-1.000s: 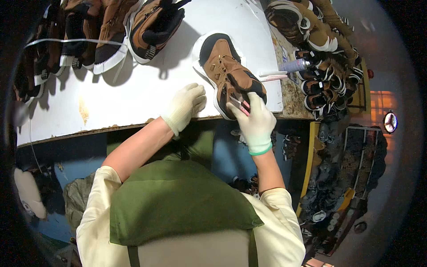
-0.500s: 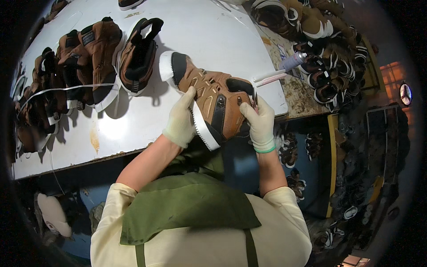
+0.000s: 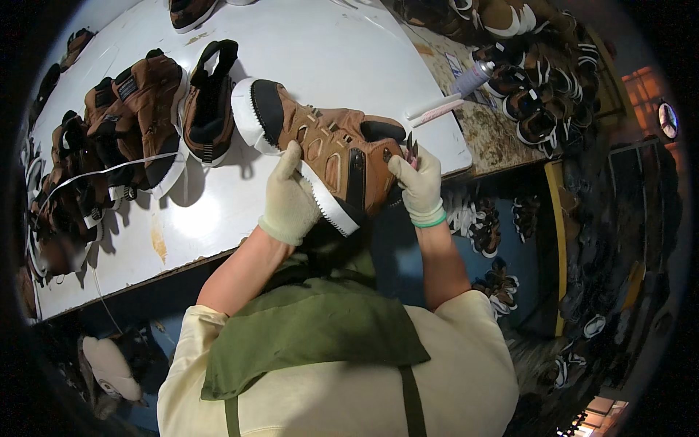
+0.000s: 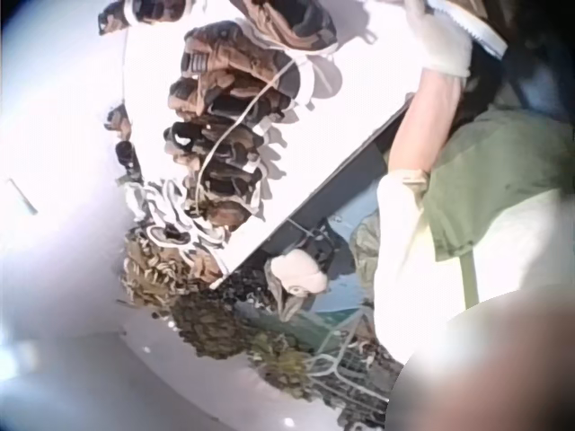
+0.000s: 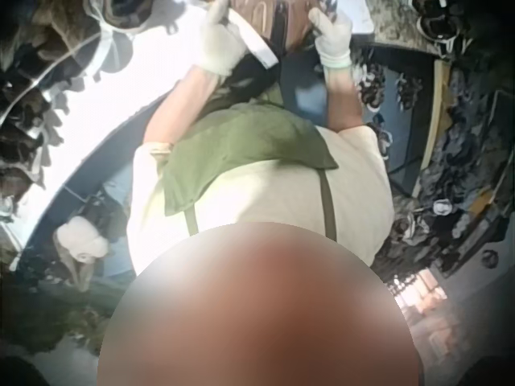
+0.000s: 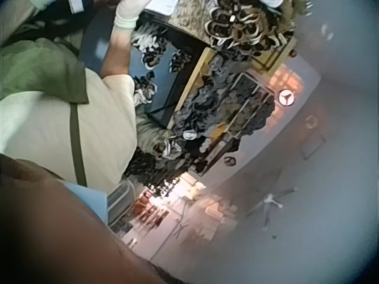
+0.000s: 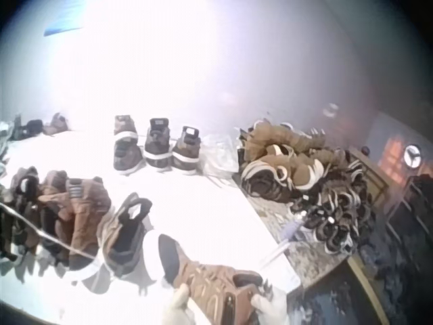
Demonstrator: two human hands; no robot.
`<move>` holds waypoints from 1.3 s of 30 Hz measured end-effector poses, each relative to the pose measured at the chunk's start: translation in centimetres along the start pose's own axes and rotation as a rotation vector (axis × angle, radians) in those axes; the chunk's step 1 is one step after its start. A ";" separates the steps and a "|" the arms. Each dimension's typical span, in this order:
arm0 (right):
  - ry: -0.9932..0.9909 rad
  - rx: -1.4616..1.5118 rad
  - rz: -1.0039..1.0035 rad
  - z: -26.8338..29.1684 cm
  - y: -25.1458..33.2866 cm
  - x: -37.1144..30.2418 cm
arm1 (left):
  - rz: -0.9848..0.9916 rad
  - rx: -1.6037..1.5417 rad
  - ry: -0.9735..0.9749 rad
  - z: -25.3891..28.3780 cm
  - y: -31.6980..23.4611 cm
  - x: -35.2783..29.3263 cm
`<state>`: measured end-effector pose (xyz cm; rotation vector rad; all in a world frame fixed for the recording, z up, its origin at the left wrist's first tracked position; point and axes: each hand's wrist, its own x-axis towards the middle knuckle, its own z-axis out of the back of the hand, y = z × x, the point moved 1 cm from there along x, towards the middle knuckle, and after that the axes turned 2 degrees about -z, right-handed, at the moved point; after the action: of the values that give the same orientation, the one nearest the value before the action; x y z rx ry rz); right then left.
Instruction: The person bundles several brown shoes with a white strap, places them in a sack, and then removes them. They proceed to work on individual shoes, using pliers to adjust or remove parts near the laces and eyelets. The person handles the shoes one at a time, turning them over and manipulating components with tools.
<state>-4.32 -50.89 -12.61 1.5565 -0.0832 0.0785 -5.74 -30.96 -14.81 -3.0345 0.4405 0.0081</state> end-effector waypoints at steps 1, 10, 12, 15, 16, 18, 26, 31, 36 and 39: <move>0.006 -0.006 0.014 0.4 -0.5 0.1 | 0.004 -0.004 0.008 0.0 0.1 0.0; 0.021 0.091 -0.008 0.8 -2.0 -0.1 | 0.040 -0.022 0.021 -0.1 -0.1 -0.7; 0.029 0.099 -0.007 1.1 -2.2 -0.3 | 0.041 -0.003 0.001 -0.2 -0.2 -0.8; 0.004 0.090 0.005 1.2 -2.4 -0.6 | 0.032 0.028 -0.028 -0.2 0.0 -0.9; 0.010 0.097 0.012 1.4 -2.6 -0.7 | 0.028 0.038 -0.038 -0.1 0.1 -0.9; 0.021 0.112 0.027 1.7 -2.7 -0.9 | 0.022 0.041 -0.022 -0.1 0.2 -0.8; 0.015 -0.054 0.122 -0.5 0.7 -2.1 | 0.052 0.124 0.019 0.5 -0.4 0.0; -0.040 -0.173 0.122 -0.7 0.6 -2.5 | 0.077 0.091 0.033 0.5 -0.5 0.8; 0.017 -0.884 0.631 -3.1 3.1 -3.4 | 0.009 0.266 -0.011 2.1 -2.1 3.7; 0.169 -1.026 0.792 -4.8 2.8 -4.8 | -0.017 0.322 -0.002 4.0 -3.5 5.6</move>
<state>-9.37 -46.08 -10.33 0.4183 -0.5178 0.6796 0.71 -28.87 -18.58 -2.7210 0.3741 -0.0558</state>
